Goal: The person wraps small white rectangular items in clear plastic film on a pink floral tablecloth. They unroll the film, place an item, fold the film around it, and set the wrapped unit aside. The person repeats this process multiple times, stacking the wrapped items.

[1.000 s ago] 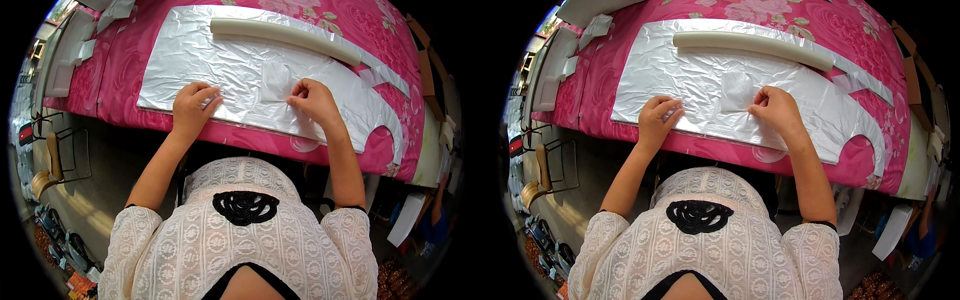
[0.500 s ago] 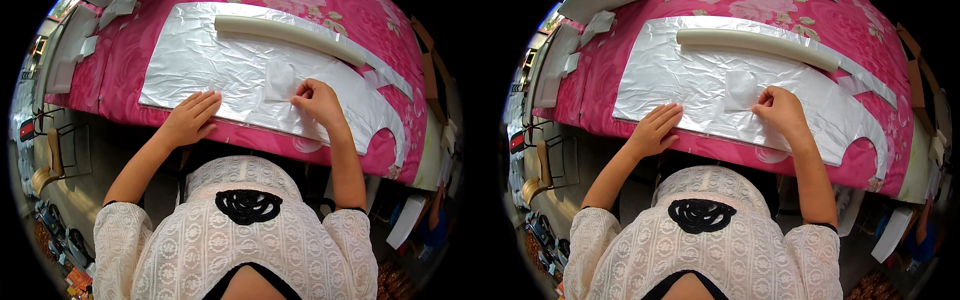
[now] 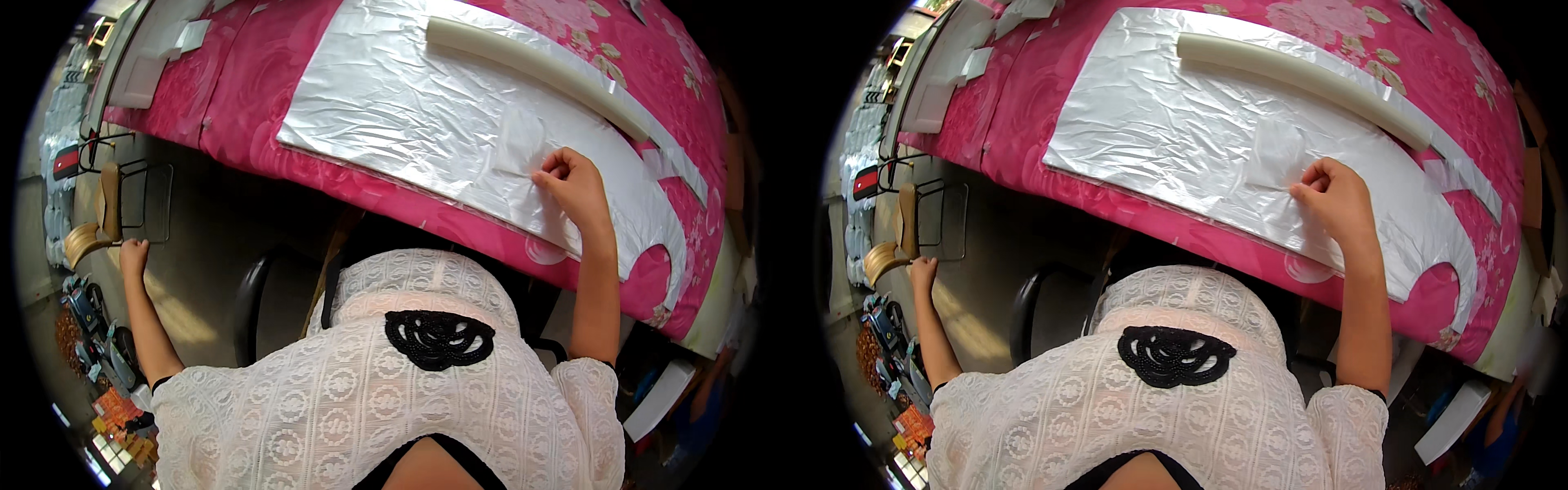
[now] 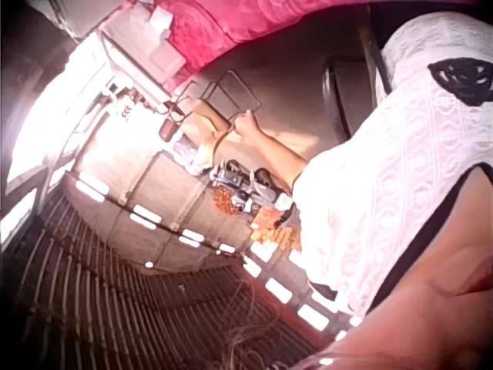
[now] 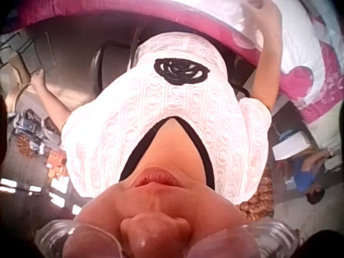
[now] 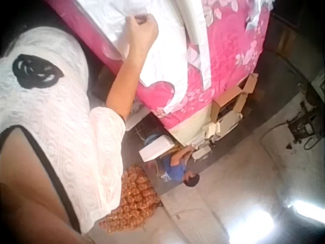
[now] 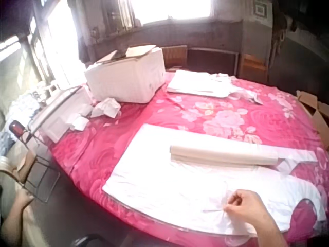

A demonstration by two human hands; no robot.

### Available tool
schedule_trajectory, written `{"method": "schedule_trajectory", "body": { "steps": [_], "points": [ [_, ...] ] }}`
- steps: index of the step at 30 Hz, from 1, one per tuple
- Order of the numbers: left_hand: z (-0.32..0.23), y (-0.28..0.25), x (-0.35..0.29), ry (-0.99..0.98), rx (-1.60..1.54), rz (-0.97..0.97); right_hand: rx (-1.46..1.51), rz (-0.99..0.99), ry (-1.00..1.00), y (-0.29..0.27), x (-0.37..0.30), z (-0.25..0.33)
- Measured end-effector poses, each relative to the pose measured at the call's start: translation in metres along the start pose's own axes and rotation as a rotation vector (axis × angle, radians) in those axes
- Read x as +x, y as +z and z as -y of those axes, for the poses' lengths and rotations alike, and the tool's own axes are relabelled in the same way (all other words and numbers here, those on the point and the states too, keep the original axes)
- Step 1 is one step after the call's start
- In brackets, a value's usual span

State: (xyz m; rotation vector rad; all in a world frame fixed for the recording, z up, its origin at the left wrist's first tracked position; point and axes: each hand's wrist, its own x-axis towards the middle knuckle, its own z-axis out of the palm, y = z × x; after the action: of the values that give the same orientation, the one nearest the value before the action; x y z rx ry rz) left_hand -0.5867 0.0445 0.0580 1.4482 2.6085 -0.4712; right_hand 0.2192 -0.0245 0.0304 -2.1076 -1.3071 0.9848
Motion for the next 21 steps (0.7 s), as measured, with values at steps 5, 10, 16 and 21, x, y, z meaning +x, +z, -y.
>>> {"method": "schedule_trajectory", "body": {
  "steps": [5, 10, 16, 21],
  "points": [
    [-0.061, -0.003, -0.034, -0.112, 0.248, 0.098, 0.045, 0.005, 0.056, 0.002, -0.001, 0.001],
    [-0.019, -0.007, -0.022, -0.106, -0.047, 0.034, 0.088, 0.051, 0.022, 0.002, 0.003, 0.004],
    [-0.137, -0.014, -0.077, 0.521, 0.009, -0.288, 0.212, 0.107, -0.112, -0.012, -0.002, -0.006],
    [-0.309, -0.007, -0.229, 1.012, -0.732, 0.852, -0.279, -0.310, -0.704, 0.005, 0.012, 0.026]
  ]
}}
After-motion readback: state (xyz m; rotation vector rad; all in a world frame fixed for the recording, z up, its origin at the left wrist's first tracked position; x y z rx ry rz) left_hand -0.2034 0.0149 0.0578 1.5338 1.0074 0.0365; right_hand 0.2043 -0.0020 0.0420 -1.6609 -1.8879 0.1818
